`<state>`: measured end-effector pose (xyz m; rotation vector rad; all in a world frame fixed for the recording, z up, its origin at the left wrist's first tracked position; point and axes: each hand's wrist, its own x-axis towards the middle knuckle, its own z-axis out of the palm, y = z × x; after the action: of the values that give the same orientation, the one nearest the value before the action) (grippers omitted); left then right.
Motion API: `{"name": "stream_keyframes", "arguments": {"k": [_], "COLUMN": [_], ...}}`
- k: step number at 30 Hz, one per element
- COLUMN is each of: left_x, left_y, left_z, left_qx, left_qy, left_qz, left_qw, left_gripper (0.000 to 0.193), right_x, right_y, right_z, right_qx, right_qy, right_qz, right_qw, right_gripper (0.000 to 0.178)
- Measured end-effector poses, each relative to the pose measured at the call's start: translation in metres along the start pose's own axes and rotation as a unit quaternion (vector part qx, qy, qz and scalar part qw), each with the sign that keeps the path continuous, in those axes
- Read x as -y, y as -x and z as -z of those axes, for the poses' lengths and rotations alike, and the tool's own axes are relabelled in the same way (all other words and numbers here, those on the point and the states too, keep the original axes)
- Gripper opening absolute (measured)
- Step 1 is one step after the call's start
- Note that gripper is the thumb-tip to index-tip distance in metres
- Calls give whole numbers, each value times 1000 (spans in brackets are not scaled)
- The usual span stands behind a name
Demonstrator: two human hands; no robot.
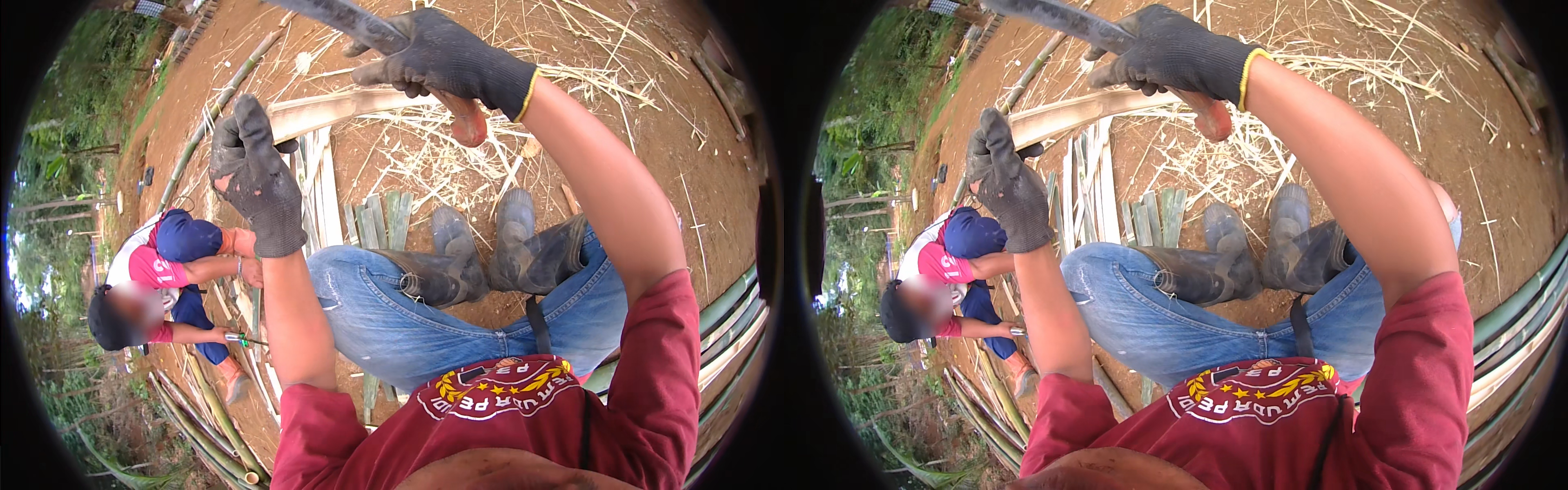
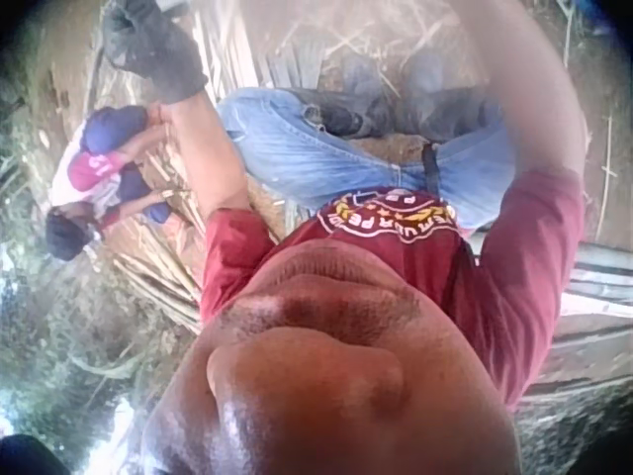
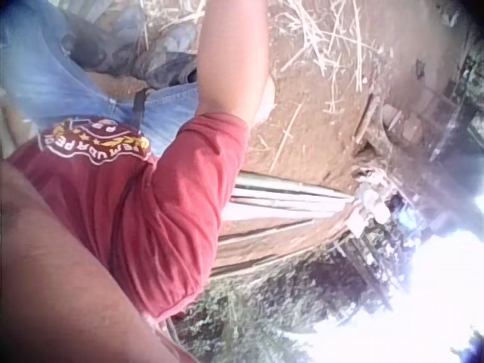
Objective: The person sits on the ground and uses a large knife to split long bamboo poles into thin strips. They hold the bamboo with one hand and strike it with the knife in the other, creating a pile of processed bamboo slats.
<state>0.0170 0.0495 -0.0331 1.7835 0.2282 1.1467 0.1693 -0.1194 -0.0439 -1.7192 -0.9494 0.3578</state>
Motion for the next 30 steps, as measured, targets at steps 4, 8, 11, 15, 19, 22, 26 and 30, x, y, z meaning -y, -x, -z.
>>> {"name": "stream_keyframes", "arguments": {"k": [4,8,11,15,19,22,26,30], "left_x": [10,10,10,22,8,11,6,6], "left_y": [5,9,13,15,22,33,30,19], "left_z": [13,18,15,12,11,-5,-11,-4], "left_qx": [30,37,38,28,80,84,69,33], "left_qy": [17,-72,-23,-1,-93,-17,-50,-62], "left_qz": [-32,-68,-35,-103,-148,-120,-43,17], "left_qw": [999,994,998,994,981,989,995,997], "left_gripper": [31,28,28,31,39,39,35,32], "right_x": [-19,-24,-33,-30,-9,-13,-21,10], "right_y": [-7,-6,-1,4,13,13,10,17], "right_z": [-27,-48,-54,-51,-44,-47,-43,-13], "right_qx": [50,71,42,36,5,-42,-109,-123], "right_qy": [4,-81,-132,-88,-9,-63,-64,-189], "right_qz": [49,32,28,30,4,-21,51,146], "right_qw": [998,994,990,995,1000,997,991,963], "right_gripper": [39,30,31,32,34,32,29,38]}}
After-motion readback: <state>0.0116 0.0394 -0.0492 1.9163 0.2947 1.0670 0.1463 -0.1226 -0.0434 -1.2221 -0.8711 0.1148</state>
